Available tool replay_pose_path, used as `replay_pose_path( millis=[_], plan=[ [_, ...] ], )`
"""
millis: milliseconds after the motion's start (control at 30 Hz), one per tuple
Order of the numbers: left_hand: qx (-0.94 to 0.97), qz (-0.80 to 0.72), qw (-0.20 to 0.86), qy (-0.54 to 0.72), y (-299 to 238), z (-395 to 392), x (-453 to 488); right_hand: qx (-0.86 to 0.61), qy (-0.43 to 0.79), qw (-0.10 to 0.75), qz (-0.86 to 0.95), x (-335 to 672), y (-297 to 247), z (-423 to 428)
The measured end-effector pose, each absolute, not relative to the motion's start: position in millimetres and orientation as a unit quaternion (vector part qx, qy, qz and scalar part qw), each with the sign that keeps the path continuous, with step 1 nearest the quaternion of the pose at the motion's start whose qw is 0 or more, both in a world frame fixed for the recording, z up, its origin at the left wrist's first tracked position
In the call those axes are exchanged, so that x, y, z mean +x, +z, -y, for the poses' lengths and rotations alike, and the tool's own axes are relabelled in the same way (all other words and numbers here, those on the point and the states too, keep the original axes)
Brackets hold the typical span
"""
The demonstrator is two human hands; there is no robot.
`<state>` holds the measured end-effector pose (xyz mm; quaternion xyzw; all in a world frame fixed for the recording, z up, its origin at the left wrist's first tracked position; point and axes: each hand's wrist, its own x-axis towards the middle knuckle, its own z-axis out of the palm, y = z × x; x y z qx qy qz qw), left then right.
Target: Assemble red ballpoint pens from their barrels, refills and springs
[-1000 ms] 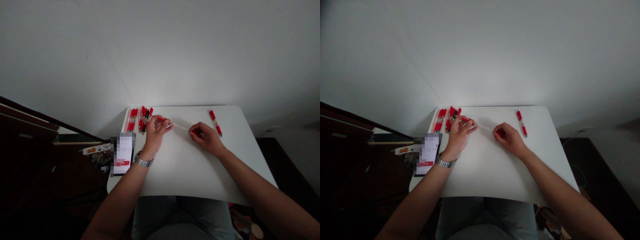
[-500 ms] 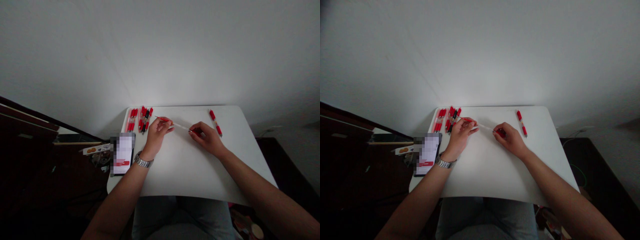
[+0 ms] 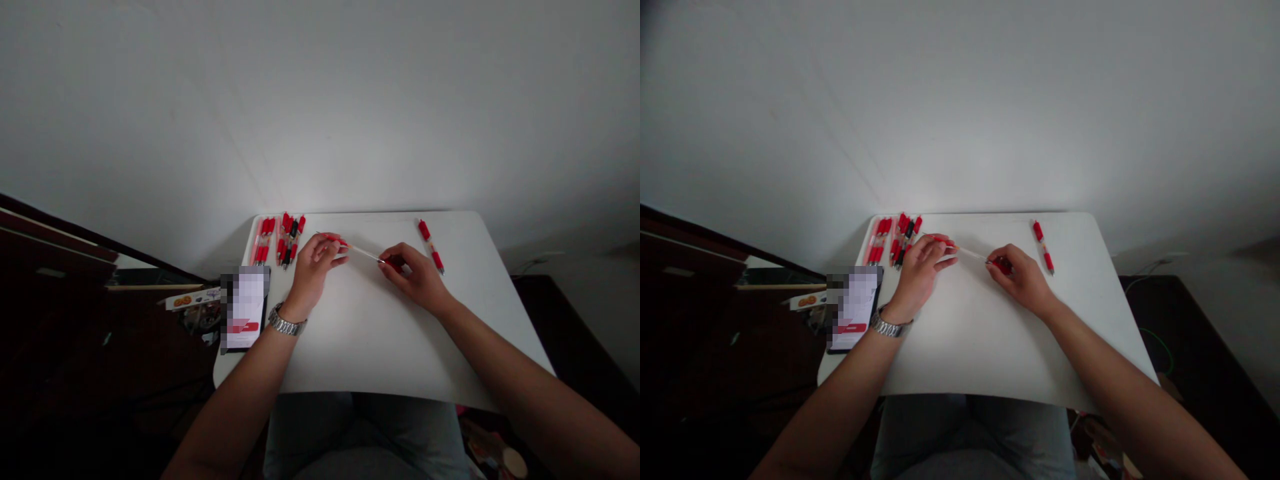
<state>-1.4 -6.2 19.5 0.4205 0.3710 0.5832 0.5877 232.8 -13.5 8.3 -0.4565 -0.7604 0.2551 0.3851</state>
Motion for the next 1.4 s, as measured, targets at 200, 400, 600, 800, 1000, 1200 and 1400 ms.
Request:
replay_pose_path(
  millis=[200, 400, 600, 800, 1000, 1200, 1400],
  plan=[
    [0.383, -0.369, 0.563, 0.633, 20.4, 4.1, -1.8, -0.457, 0.262, 0.385, 0.758, 234.6, 7.6, 14.4],
    [0.384, -0.368, 0.547, 0.647, 18.2, 2.5, -2.9, -0.456, 0.265, 0.385, 0.757, 234.3, 7.5, 14.5],
    [0.397, -0.377, 0.552, 0.629, 18.2, 3.5, -0.9, -0.456, 0.264, 0.385, 0.758, 233.6, 6.9, 14.5],
    [0.419, -0.375, 0.577, 0.592, 18.0, 6.2, -0.4, -0.456, 0.259, 0.384, 0.76, 232.6, 7.5, 14.8],
    [0.436, -0.365, 0.597, 0.566, 17.5, 7.7, -0.5, -0.448, 0.264, 0.39, 0.76, 232.5, 8.1, 15.0],
    [0.437, -0.367, 0.601, 0.559, 19.5, 8.7, 0.2, -0.444, 0.267, 0.391, 0.761, 231.5, 10.4, 15.6],
    [0.434, -0.359, 0.607, 0.561, 18.6, 8.3, -0.2, -0.444, 0.27, 0.387, 0.761, 231.4, 11.3, 16.7]
  ],
)
